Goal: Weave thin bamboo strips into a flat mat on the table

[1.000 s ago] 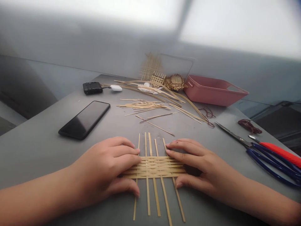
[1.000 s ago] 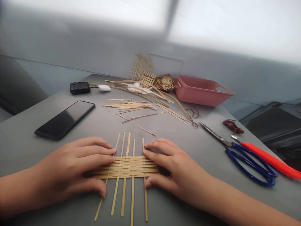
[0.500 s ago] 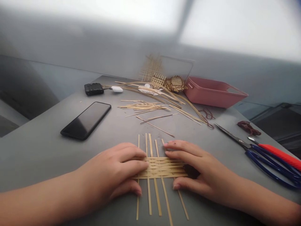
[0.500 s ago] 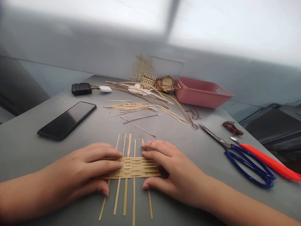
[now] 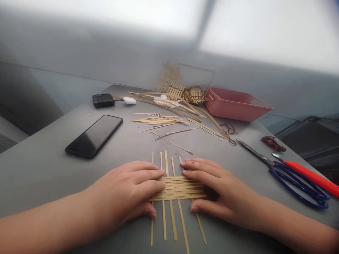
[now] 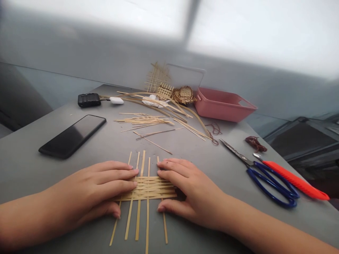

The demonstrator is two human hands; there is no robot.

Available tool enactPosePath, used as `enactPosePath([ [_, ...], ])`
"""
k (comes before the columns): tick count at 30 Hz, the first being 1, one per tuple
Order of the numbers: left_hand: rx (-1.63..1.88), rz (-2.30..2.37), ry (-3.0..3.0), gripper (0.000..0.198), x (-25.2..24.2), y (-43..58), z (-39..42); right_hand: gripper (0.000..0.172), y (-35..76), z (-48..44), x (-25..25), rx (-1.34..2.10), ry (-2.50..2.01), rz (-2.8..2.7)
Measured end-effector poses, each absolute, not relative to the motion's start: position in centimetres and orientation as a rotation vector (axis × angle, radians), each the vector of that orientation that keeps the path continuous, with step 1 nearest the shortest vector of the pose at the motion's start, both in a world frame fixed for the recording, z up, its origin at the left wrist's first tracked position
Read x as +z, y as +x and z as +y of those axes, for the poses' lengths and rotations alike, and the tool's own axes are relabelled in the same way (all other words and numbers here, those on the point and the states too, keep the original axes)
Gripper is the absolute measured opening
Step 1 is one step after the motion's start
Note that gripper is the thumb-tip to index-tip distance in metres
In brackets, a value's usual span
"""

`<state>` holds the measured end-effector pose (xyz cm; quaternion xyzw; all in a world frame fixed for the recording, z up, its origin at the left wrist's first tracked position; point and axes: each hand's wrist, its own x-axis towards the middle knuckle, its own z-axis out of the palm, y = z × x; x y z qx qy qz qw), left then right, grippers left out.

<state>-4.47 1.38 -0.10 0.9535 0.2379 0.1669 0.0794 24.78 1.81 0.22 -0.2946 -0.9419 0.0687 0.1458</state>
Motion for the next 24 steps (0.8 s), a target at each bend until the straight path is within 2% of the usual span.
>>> enactPosePath([
  [9,0.679,0.688,2.870,0.038,-0.3,-4.6,1.9,0.057,24.6,2.7,0.8,0.265,-0.859,-2.724],
  [16,0.646,0.733,2.818,0.050,-0.7,-4.7,2.3,0.054,24.5,2.9,0.7,0.237,-0.830,-2.700],
  [24,0.601,0.697,2.714,0.047,-0.8,-4.8,2.7,0.065,24.7,2.4,-1.1,0.280,-0.823,-2.615],
])
